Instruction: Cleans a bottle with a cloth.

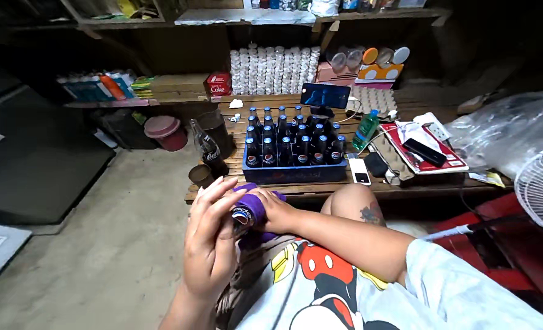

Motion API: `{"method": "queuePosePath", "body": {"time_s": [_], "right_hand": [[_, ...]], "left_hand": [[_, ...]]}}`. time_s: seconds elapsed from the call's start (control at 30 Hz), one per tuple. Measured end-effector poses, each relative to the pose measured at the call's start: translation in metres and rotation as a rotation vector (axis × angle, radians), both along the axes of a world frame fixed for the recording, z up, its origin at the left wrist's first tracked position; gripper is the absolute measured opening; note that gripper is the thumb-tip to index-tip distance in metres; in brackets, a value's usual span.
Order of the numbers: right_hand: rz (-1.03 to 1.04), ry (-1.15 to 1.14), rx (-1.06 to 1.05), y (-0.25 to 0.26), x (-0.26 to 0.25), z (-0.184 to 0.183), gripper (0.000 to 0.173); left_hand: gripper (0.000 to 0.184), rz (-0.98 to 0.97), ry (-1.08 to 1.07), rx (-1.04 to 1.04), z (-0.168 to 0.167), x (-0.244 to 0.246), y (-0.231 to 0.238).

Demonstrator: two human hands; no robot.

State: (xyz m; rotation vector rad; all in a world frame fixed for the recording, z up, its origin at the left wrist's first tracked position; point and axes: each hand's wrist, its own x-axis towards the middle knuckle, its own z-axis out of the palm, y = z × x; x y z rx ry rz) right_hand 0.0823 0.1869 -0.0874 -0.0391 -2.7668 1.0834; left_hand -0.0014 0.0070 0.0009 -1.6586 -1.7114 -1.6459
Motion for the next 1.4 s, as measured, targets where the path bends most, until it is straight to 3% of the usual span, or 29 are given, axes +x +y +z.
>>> {"method": "queuePosePath", "body": {"time_s": [0.83, 1.1, 1.23, 1.4], "right_hand": [[0.022, -0.008, -0.01, 0.003, -0.001, 0.0, 0.085], [-0.029, -0.004, 0.011, -0.003, -0.005, -0.004, 0.087], [-0.011, 0.043, 0.036, -0.002, -0.006, -0.009, 0.085], [0.01, 0.08, 0.003, -0.003, -0.001, -0.009, 0.086]], "left_hand": [[0.035, -0.096, 0.008, 0.022, 0.0, -0.003, 0.004], [0.018, -0.24, -0.252, 0.423, -0.023, 0.005, 0.004], [0.017, -0.311, -0.196, 0.504, -0.045, 0.011, -0.001], [0.023, -0.367, -0.181, 0.504, -0.035, 0.013, -0.003]]}}
